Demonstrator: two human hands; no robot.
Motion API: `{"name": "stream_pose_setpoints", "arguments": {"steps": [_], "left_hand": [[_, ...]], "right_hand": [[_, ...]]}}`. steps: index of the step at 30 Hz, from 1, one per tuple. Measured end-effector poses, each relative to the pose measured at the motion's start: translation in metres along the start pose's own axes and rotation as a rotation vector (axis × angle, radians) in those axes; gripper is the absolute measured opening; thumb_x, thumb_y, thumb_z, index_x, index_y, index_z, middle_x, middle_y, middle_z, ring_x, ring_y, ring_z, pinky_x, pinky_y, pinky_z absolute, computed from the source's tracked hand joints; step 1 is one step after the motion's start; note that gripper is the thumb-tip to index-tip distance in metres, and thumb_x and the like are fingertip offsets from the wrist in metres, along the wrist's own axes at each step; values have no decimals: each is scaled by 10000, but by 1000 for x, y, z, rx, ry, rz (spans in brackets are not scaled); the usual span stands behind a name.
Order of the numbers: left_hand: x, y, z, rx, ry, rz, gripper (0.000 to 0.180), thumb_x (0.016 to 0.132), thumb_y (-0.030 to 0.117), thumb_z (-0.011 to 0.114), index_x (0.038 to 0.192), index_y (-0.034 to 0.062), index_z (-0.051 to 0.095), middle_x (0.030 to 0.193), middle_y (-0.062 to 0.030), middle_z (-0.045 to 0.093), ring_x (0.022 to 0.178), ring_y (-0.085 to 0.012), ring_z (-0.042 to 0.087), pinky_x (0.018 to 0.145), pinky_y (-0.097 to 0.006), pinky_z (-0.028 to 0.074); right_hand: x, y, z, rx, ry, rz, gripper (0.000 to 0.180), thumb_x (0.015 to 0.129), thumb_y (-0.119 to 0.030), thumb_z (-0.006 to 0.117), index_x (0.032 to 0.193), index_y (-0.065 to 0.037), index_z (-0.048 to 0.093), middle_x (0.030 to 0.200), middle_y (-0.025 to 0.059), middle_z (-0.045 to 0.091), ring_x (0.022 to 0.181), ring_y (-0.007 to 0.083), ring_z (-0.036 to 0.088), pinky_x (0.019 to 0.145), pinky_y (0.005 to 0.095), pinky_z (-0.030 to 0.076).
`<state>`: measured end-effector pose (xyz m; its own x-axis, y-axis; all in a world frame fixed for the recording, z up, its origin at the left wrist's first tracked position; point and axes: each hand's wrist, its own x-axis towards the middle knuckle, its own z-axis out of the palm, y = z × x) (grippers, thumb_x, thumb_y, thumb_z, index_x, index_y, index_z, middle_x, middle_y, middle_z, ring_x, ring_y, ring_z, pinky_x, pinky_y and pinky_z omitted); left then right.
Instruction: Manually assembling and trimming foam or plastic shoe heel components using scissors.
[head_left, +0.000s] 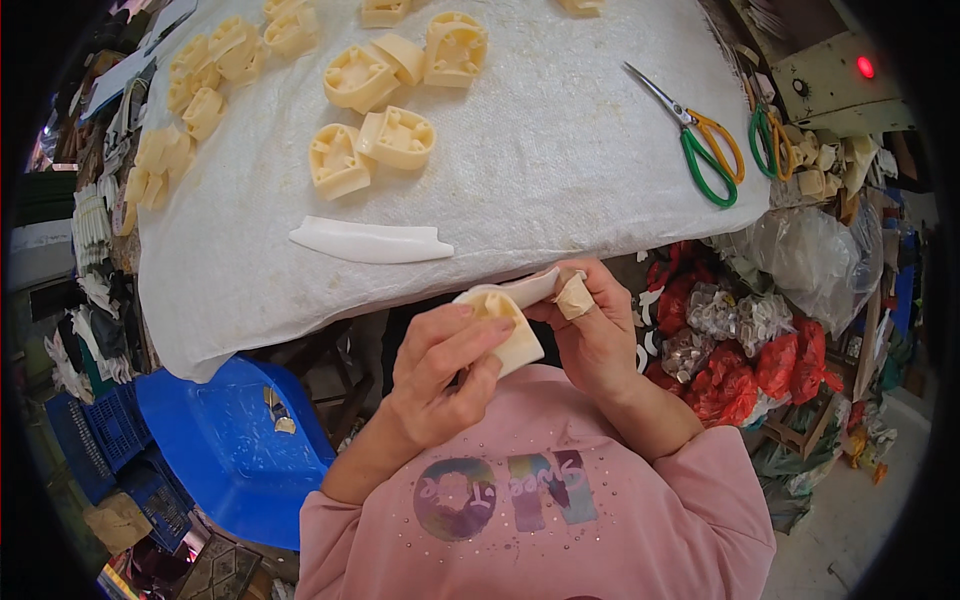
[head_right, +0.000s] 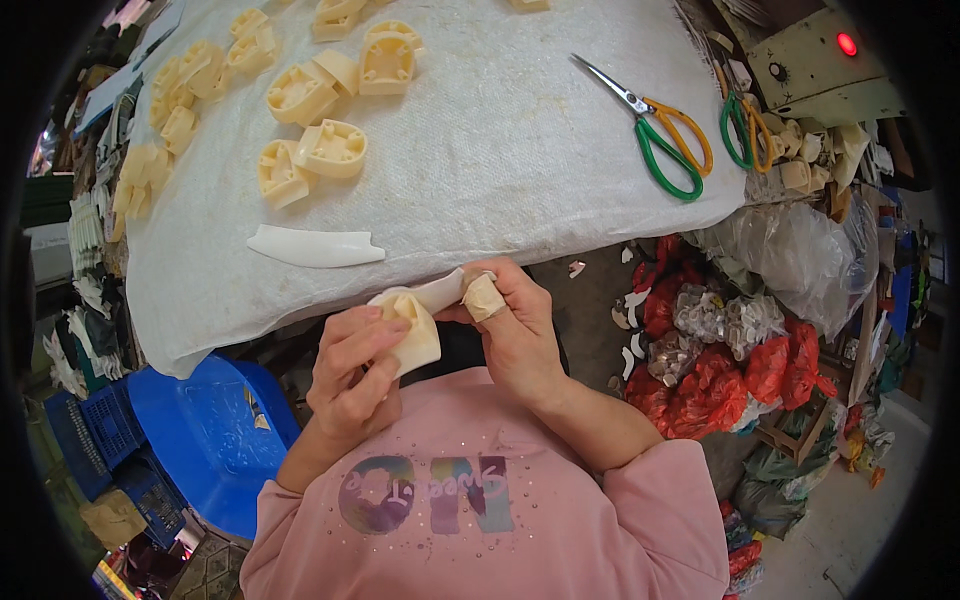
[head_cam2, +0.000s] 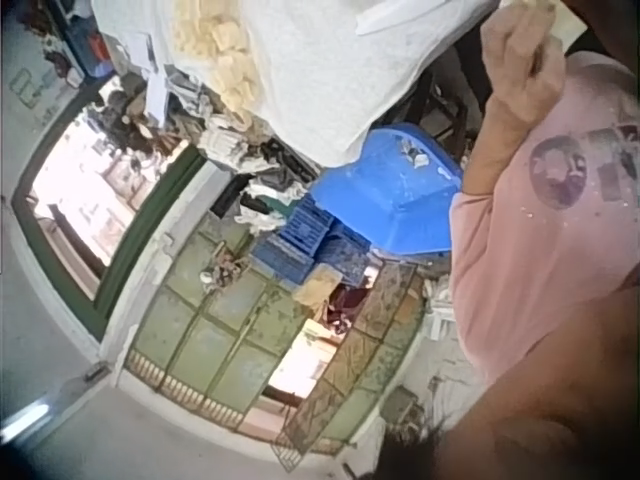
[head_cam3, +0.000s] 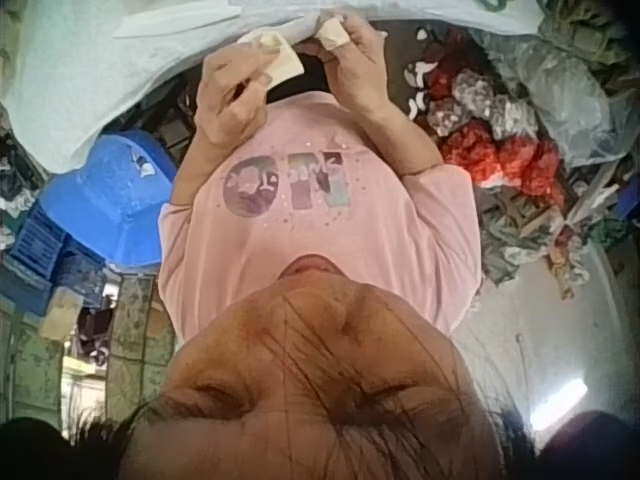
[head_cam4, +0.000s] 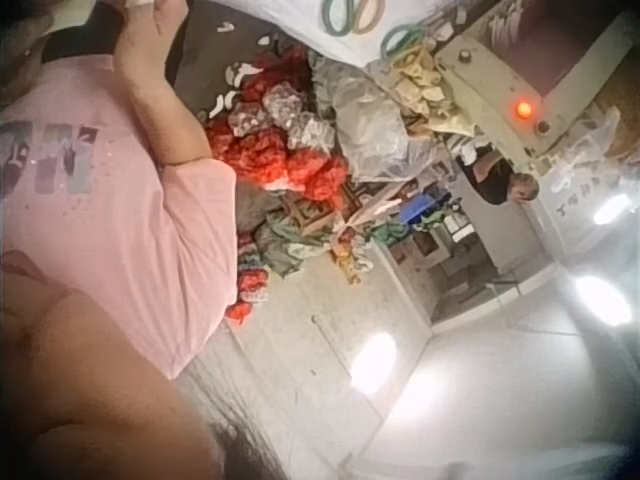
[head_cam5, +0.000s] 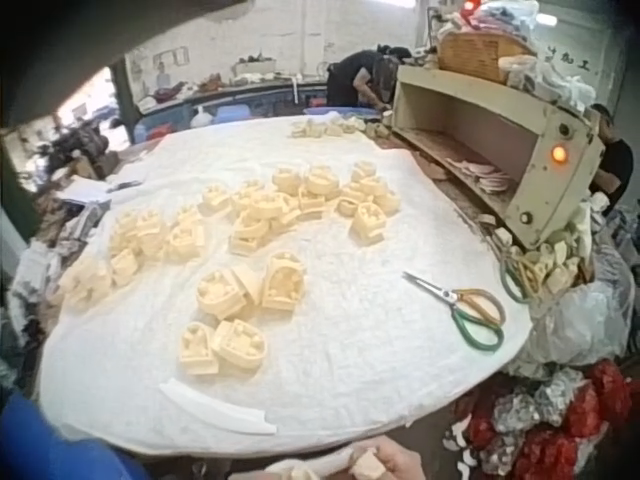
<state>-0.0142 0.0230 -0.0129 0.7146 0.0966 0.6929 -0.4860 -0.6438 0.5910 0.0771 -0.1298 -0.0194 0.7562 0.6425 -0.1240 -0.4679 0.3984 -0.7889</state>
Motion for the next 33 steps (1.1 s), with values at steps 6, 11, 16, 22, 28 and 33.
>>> {"name": "stream_pose_setpoints", "arguments": {"steps": [6, 11, 16, 22, 28, 33], "left_hand": [[1, 0, 6, 138, -63, 38, 209, 616, -58, 670, 730, 7, 507, 1045, -174, 611, 761, -282, 564, 601, -351, 472], [3, 5, 9, 192, -108, 9, 198, 620, -44, 658, 699, 21, 488, 1022, -167, 602, 711, -266, 541, 533, -335, 421], [8, 11, 12, 264, -134, -25, 189, 613, -45, 642, 688, 23, 482, 968, -159, 584, 679, -258, 528, 514, -328, 397], [14, 10, 12, 259, -169, -71, 172, 630, -66, 628, 705, 14, 496, 940, -156, 585, 645, -225, 518, 507, -321, 389], [-4, 1, 12, 165, -66, -146, 306, 650, -164, 632, 887, -4, 523, 970, -190, 602, 678, -252, 555, 506, -294, 433], [-5, 1, 14, -47, -59, -146, 352, 641, -172, 632, 906, 25, 509, 994, -187, 595, 755, -274, 588, 581, -325, 472]], "right_hand": [[-13, 0, -4, -42, 37, 34, 221, 956, -125, 458, 1074, 39, 548, 1037, 89, 584, 968, 171, 585, 856, 347, 512], [-13, -2, -3, -243, -11, 41, 266, 941, -128, 455, 1116, 41, 561, 1022, 91, 637, 901, 141, 599, 800, 283, 489], [-7, -10, 4, -703, -78, -72, 297, 921, -131, 455, 1124, 54, 569, 917, 129, 673, 787, 150, 634, 713, 274, 496], [-6, -12, -1, -561, -56, -39, 307, 953, -170, 436, 1130, 56, 544, 930, 149, 673, 840, 191, 659, 765, 307, 518], [5, -8, -6, -129, -70, 137, 321, 981, -243, 433, 1114, 36, 519, 1122, 157, 609, 1050, 216, 593, 903, 345, 488], [15, 1, -30, -118, -229, 411, 556, 857, -186, 635, 1319, -5, 385, 1068, 107, 596, 1002, 168, 567, 857, 305, 470]]}}
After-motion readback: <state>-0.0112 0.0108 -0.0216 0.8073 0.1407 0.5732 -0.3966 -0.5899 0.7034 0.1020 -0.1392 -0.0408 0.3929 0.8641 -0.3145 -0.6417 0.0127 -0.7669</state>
